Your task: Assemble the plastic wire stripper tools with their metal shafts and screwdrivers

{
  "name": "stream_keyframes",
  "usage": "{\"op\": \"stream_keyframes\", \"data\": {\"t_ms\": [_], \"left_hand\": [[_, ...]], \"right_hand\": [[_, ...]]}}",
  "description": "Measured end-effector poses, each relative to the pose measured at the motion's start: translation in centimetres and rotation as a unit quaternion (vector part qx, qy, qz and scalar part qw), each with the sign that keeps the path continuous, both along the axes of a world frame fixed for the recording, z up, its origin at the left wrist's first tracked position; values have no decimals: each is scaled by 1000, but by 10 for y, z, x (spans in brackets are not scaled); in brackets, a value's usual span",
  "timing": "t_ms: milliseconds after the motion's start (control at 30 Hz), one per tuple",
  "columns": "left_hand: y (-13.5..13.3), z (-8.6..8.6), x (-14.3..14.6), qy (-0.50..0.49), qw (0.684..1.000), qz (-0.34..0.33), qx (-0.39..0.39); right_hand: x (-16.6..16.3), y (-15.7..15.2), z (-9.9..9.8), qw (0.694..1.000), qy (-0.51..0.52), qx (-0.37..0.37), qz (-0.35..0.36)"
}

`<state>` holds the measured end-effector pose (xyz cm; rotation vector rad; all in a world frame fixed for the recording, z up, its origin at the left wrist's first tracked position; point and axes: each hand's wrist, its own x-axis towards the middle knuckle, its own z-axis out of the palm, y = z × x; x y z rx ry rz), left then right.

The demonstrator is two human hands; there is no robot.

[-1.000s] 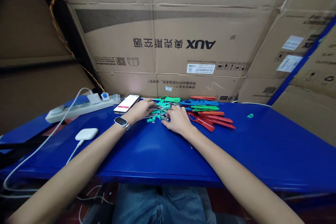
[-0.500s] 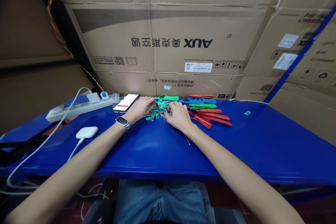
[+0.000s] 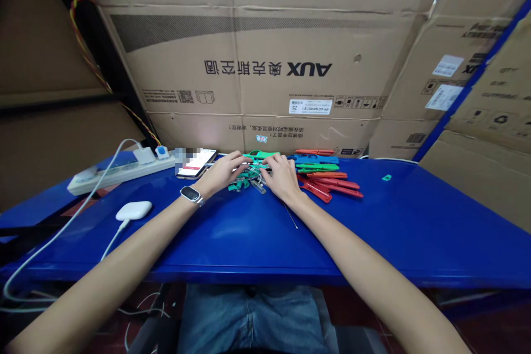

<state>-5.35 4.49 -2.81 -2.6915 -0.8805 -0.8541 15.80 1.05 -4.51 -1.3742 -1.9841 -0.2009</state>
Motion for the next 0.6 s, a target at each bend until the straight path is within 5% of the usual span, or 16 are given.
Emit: {"op": "stream_keyframes", "data": {"t_ms": [333, 600], "left_hand": [[13, -14, 1, 60, 998, 0, -11], [-6, -4, 18, 48, 999, 5, -2]], "right_hand": [[-1, 6, -3, 999, -1, -52, 6], [60, -30, 15, 998, 32, -41, 21]]}}
